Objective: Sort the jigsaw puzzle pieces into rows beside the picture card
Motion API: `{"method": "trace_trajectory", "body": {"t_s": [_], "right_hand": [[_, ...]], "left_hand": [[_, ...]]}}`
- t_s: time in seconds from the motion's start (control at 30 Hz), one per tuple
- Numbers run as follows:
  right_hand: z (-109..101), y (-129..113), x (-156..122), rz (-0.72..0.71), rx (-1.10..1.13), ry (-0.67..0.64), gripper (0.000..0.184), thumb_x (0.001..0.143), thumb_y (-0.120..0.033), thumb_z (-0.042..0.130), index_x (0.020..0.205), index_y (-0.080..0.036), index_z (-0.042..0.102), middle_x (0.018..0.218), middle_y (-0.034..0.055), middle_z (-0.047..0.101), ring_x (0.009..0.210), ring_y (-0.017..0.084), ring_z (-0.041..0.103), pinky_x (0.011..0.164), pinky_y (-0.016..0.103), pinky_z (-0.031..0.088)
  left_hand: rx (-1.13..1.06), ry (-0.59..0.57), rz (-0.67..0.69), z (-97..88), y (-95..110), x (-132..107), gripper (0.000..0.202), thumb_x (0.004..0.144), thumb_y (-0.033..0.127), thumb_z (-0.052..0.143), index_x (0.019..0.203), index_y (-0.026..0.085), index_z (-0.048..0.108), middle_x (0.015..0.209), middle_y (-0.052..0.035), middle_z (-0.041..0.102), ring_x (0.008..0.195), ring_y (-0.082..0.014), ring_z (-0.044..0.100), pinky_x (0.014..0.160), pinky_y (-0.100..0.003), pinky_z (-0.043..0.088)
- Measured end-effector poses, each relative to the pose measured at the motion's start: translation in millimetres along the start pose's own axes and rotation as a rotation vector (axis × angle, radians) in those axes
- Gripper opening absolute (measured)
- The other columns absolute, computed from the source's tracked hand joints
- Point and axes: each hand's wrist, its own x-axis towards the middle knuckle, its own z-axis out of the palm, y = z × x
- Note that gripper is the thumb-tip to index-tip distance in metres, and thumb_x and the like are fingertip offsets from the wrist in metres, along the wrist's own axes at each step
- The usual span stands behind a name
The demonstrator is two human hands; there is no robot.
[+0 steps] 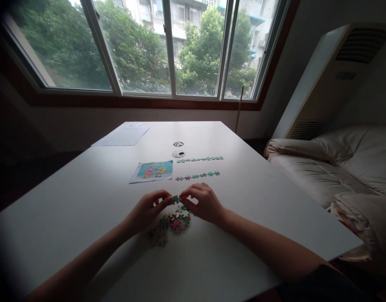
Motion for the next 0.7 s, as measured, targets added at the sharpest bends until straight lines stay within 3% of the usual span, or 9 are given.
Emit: {"method": "trace_trajectory", "body": {"t_s": [0.27,0.5,0.7], "right_hand": [[-0.6,1.8,0.8,-0.096,-0.049,0.017,0.006,0.079,-0.024,0.056,0.08,-0.019,0.06,0.073,0.0008,0.064,0.067,0.01,0.057,0.067,0.026,0.04],[-2.3,7.0,-0.3,-0.081,-0.054,0.033,0.006,0.079,-0.023,0.056,0.081,-0.019,0.06,0.076,0.0014,0.064,0.066,0.01,0.056,0.068,0.026,0.04],[-2.1,7.7,-0.9,-0.147,-0.03,-0.081,0.007,0.082,-0.023,0.053,0.084,-0.019,0.059,0.079,0.0012,0.063,0.074,0.011,0.055,0.072,0.026,0.039]], "left_hand": [[-0.029,0.01,0.009,-0.7,2.9,-0.1,0.029,0.081,0.038,0.046,0.071,0.015,0.06,0.064,0.0014,0.058,0.06,-0.0106,0.049,0.056,-0.02,0.036],[-0.038,0.047,-0.013,-3.5,1.6,1.3,0.025,0.081,0.036,0.048,0.078,0.016,0.062,0.068,0.0001,0.061,0.061,-0.0108,0.05,0.055,-0.021,0.036],[-0.061,-0.029,-0.015,-6.8,7.0,-0.5,0.022,0.077,0.035,0.054,0.074,0.015,0.063,0.066,-0.0003,0.061,0.061,-0.0109,0.05,0.056,-0.021,0.036]]}}
